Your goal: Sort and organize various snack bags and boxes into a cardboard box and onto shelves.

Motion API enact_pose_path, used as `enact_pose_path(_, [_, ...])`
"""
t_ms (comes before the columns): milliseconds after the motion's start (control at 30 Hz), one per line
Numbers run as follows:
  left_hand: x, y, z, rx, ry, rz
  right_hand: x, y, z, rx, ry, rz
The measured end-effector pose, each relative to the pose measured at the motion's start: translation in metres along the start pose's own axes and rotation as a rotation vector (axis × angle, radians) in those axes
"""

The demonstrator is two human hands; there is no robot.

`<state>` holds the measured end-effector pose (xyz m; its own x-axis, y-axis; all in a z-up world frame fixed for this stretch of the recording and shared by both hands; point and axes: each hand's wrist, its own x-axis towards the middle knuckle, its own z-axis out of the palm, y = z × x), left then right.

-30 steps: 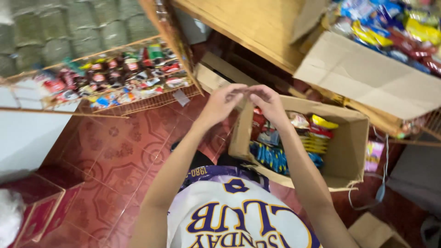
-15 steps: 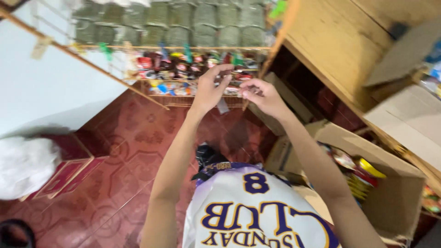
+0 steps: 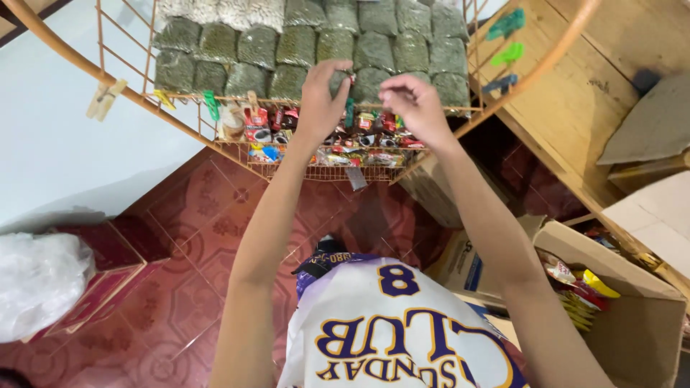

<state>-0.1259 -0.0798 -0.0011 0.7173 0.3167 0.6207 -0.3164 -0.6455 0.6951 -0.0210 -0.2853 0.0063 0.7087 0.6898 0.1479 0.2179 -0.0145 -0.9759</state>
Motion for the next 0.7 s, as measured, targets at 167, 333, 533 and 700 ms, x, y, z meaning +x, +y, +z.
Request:
enact_pose_path(167, [0.031,-0.066,0.003,0.087,0.002,0.013,0.043,0.033,0.008,-0.1,0.13,-0.05])
enact_pose_path(333, [0.062,-0.118,0.014,0.178,-0.004,-0.021,0.098,0.064,0.007,-0.17,0.256,-0.023])
enact_pose_path(533, [0.101,-0.172,0.027,0.32,-0.002,-0.058,0.155,0.077,0.002,-0.422,0.292,-0.091])
enact_pose_path(700, [0.113,-0.209,0.042,0.347,-0.094,-0.144,0.184,0.081,0.001,-0.09,0.224,0.308])
